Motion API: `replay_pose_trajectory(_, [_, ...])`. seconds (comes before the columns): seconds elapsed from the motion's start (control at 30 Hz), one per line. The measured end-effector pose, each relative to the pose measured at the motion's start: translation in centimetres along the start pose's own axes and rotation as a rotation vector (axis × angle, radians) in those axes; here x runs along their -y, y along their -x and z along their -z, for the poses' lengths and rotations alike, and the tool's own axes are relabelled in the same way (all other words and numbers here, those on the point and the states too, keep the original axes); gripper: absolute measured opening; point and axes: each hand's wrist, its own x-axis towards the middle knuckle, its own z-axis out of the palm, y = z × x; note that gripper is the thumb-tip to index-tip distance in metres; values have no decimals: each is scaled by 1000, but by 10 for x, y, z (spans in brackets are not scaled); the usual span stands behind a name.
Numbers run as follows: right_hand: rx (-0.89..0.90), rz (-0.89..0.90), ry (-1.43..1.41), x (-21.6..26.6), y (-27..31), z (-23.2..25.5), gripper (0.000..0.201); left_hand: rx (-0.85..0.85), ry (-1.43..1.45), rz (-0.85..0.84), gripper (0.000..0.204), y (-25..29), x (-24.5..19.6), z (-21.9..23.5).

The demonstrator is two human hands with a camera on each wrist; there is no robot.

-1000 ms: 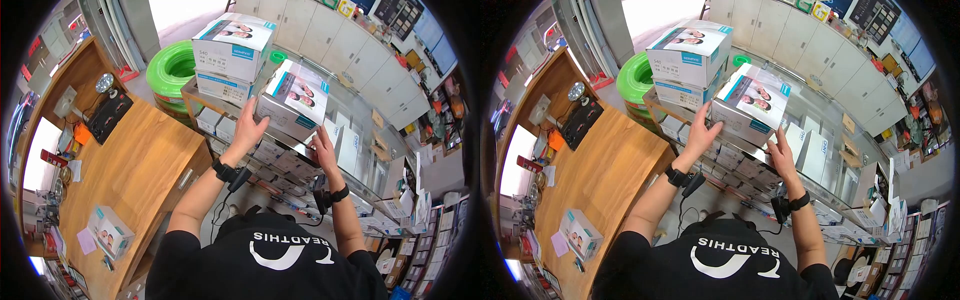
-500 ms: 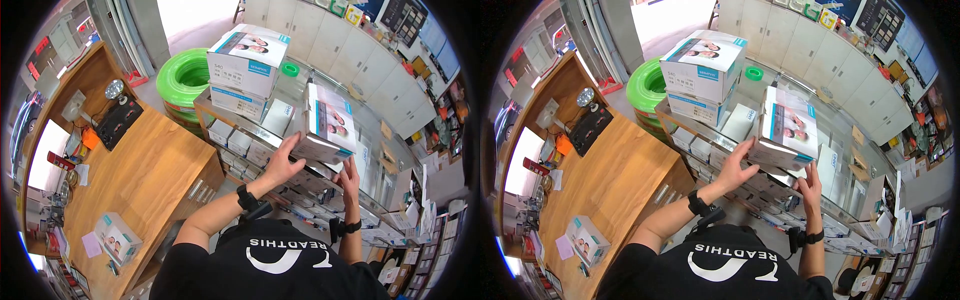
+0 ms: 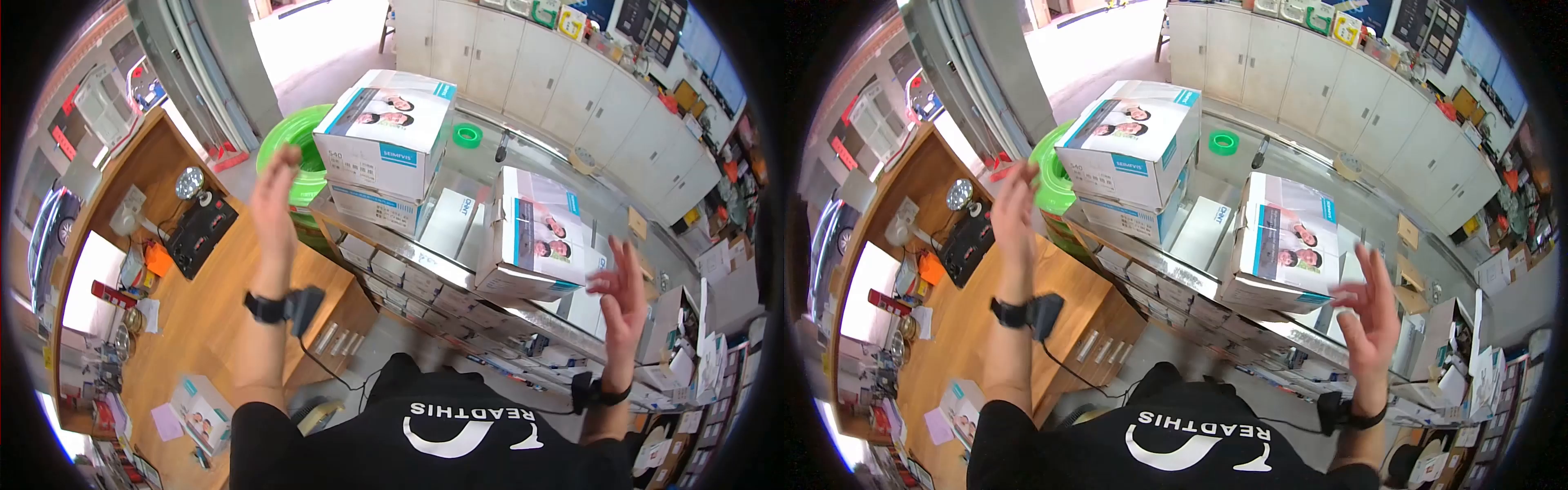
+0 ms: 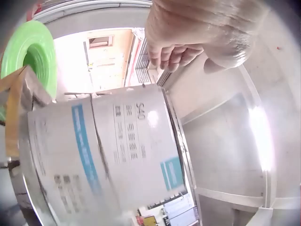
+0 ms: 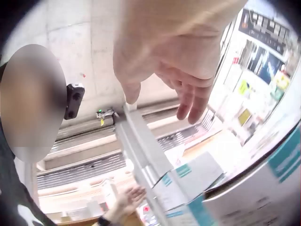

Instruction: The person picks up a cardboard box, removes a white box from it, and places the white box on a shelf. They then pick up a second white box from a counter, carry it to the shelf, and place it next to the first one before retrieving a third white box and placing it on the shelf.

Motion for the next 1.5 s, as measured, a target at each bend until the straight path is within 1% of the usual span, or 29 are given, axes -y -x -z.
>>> replay_pose_trajectory(0.03, [77,45,-109,12,-16,-13,66,30,78,8,43,-25,1,4])
replay_pose_trajectory(0.07, [124,-5,-183,20,-32,-30,65,47,87,12,43,-47,10,5])
replay_pose_trajectory(0.1, [171,-53,-254,26,-48,-49,64,103,91,132,48,-67,23,6])
replay_pose_trajectory(0.13, [195,-125,-261,25,-66,-69,62,161,91,257,52,-81,34,5])
replay_pose_trajectory(0.17, [217,-202,-269,20,-82,-91,61,180,100,271,52,-90,36,0])
replay_pose_trajectory(0.23, [200,-360,-297,11,-110,-134,68,374,94,582,59,-97,37,-13])
replay_pose_trajectory(0.27, [162,-407,-286,-3,-125,-155,70,433,104,604,62,-100,42,-16])
replay_pose_trajectory(0.3, [125,-454,-274,-17,-136,-172,73,446,115,618,62,-101,47,-19])
replay_pose_trajectory(0.37, [113,-513,-295,-30,-150,-197,76,459,232,666,63,-101,53,-24])
replay_pose_trajectory(0.4, [114,-564,-327,-33,-150,-208,80,494,266,643,62,-98,54,-25])
replay_pose_trajectory(0.43, [93,-580,-327,-34,-146,-216,80,513,266,660,62,-96,55,-24])
replay_pose_trajectory(0.5, [116,-514,-279,-29,-144,-224,84,538,353,643,60,-97,55,-26])
replay_pose_trajectory(0.53, [76,-527,-264,-22,-140,-224,82,523,361,624,59,-95,52,-27])
replay_pose_trajectory(0.67, [23,-559,-251,-9,-133,-224,81,531,419,607,59,-85,35,-30])
replay_pose_trajectory(0.73, [111,-508,-347,-11,-134,-221,80,559,437,576,57,-82,25,-32])
replay_pose_trajectory(0.77, [100,-514,-342,-11,-134,-220,80,569,443,583,57,-82,26,-34])
replay_pose_trajectory(0.83, [91,-464,-336,-4,-136,-221,74,510,468,537,54,-83,27,-35])
replay_pose_trajectory(0.87, [53,-462,-328,3,-135,-222,69,514,490,513,53,-82,28,-36])
replay_pose_trajectory(0.93, [47,-446,-335,2,-136,-222,68,515,494,512,52,-83,28,-35])
replay_pose_trajectory(1.0, [46,-433,-337,1,-137,-221,66,471,503,505,50,-81,26,-36])
replay_pose_trajectory(1.1, [30,-405,-345,3,-136,-224,65,493,529,543,49,-85,34,-32])
replay_pose_trajectory(1.17, [-21,-414,-364,4,-136,-228,64,495,515,544,49,-87,37,-30])
replay_pose_trajectory(1.23, [-9,-399,-382,-4,-137,-234,63,464,527,602,50,-92,44,-27])
replay_pose_trajectory(1.3, [-1,-381,-396,-8,-140,-237,63,470,522,595,50,-96,46,-23])
replay_pose_trajectory(1.37, [36,-423,-386,-9,-140,-241,57,473,515,596,51,-97,46,-20])
replay_pose_trajectory(1.43, [11,-425,-391,-7,-138,-247,55,445,464,630,50,-97,45,-18])
replay_pose_trajectory(1.5, [-11,-433,-443,-14,-140,-251,54,445,478,598,49,-100,61,-8])
